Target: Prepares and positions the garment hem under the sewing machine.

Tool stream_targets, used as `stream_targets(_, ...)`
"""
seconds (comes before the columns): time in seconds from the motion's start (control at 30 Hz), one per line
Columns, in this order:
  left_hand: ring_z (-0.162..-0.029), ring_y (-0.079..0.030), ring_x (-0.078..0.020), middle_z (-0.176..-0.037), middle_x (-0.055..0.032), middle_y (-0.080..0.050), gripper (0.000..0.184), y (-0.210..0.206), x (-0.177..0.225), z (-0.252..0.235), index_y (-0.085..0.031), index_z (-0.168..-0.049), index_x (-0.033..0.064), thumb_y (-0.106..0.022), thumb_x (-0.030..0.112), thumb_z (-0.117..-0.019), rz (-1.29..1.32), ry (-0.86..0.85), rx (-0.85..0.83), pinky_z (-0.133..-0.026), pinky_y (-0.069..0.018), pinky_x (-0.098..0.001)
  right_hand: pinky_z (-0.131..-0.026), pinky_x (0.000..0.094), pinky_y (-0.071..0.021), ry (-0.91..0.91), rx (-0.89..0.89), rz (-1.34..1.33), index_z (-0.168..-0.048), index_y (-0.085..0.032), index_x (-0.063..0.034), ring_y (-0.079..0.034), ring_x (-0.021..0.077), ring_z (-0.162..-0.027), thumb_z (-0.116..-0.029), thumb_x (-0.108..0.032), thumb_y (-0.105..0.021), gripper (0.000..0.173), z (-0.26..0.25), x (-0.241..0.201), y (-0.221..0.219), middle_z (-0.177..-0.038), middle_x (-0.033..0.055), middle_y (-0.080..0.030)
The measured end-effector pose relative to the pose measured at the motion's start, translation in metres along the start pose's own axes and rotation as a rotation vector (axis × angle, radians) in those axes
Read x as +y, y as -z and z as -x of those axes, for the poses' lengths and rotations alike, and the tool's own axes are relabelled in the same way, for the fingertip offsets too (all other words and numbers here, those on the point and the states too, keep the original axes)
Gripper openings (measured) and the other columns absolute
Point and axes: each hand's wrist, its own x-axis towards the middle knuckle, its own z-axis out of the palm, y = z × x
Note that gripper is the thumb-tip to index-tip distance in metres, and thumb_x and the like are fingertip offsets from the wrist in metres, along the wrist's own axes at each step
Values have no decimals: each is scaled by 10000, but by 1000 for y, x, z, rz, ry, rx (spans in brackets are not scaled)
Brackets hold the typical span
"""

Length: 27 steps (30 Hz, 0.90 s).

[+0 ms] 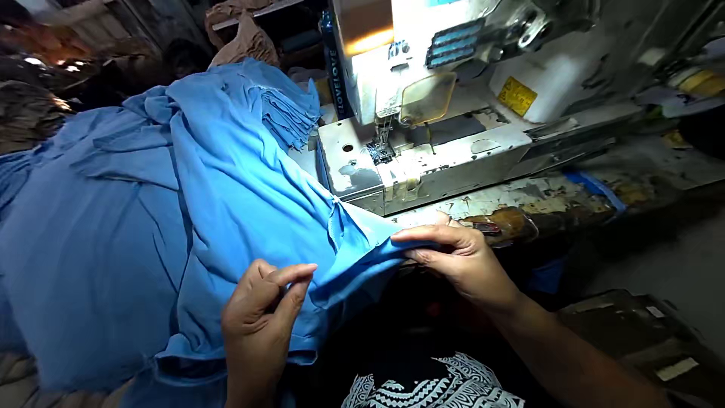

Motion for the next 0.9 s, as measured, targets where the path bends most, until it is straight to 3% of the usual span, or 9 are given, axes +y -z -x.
stream_targets(0.2, -968, -605, 28, -1120, 72, -636, 534, -21, -2, 27, -648, -1285, 138, -735, 496, -898, 35, 46, -118, -815, -518, -142, -540, 105, -492, -120, -74, -163, -1118, -779, -77, -569, -31, -645, -901, -24, -725, 230, 2, -6, 1, -1043, -1, -685)
stream_targets(0.3, -969, -621, -32, -1040, -29, -678, 335, -42, -6, 52, -695, -1110, 75, -748, 336, -906, -144, 7, -147, -850, -509, -169, -529, 109, -485, -128, -82, -223, -1114, -781, -82, -556, -26, -626, -905, -23, -723, 225, 4, -6, -1, -1023, 4, -684)
stream_targets(0.37, -911, -668, -12, -931, 8, -725, 131, -44, -14, 54, -752, -945, 72, -674, 173, -915, -150, 62, -92, -846, -546, -165, -527, 113, -485, -134, -92, -265, -1108, -776, -79, -552, -23, -617, -907, -20, -719, 217, 4, -4, 0, -1006, 7, -680)
stream_targets(0.47, -805, -665, 6, -878, 46, -705, 127, -35, -11, 38, -701, -982, 56, -575, 72, -985, 235, 356, -27, -745, -560, -154, -529, 120, -488, -184, -130, -363, -1105, -757, -78, -565, -27, -602, -923, -20, -705, 198, 2, -2, 6, -989, 10, -719)
stream_targets(0.6, -845, -741, -133, -914, -73, -746, 274, -26, 4, 8, -673, -1036, 75, -407, 134, -1065, 976, 813, 47, -774, -632, -316, -519, 120, -478, -242, -188, -507, -1078, -750, -84, -571, -30, -599, -924, -12, -700, 177, 2, 2, 5, -964, 14, -733)
stream_targets(0.67, -832, -730, -115, -904, -61, -740, 162, -19, 2, 7, -697, -1058, 76, -566, 166, -1021, 905, 718, -15, -759, -621, -283, -519, 122, -474, -245, -204, -520, -1079, -753, -78, -566, -32, -604, -924, -7, -699, 179, 4, 6, 3, -982, 12, -732)
stream_targets(0.73, -774, -698, -32, -872, 25, -722, 287, -11, -4, 15, -663, -1160, 87, -743, 213, -915, 546, 496, -92, -701, -589, -185, -529, 117, -485, -239, -208, -473, -1093, -758, -80, -571, -37, -611, -919, 0, -702, 199, 5, 8, 0, -997, 1, -733)
stream_targets(0.8, -774, -626, 24, -888, 74, -667, 412, -7, -12, 24, -637, -1252, 33, -736, 181, -881, 146, 311, -111, -689, -530, -118, -537, 113, -489, -237, -186, -391, -1095, -770, -78, -570, -37, -619, -907, 3, -713, 213, 6, 9, -3, -995, -8, -725)
stream_targets(0.9, -830, -633, 41, -936, 58, -698, 257, -4, -18, 25, -676, -1190, 1, -595, 100, -966, -2, 160, -51, -761, -529, -115, -543, 108, -487, -210, -166, -263, -1105, -783, -81, -569, -39, -623, -897, 3, -720, 233, 4, 11, -7, -997, -10, -728)
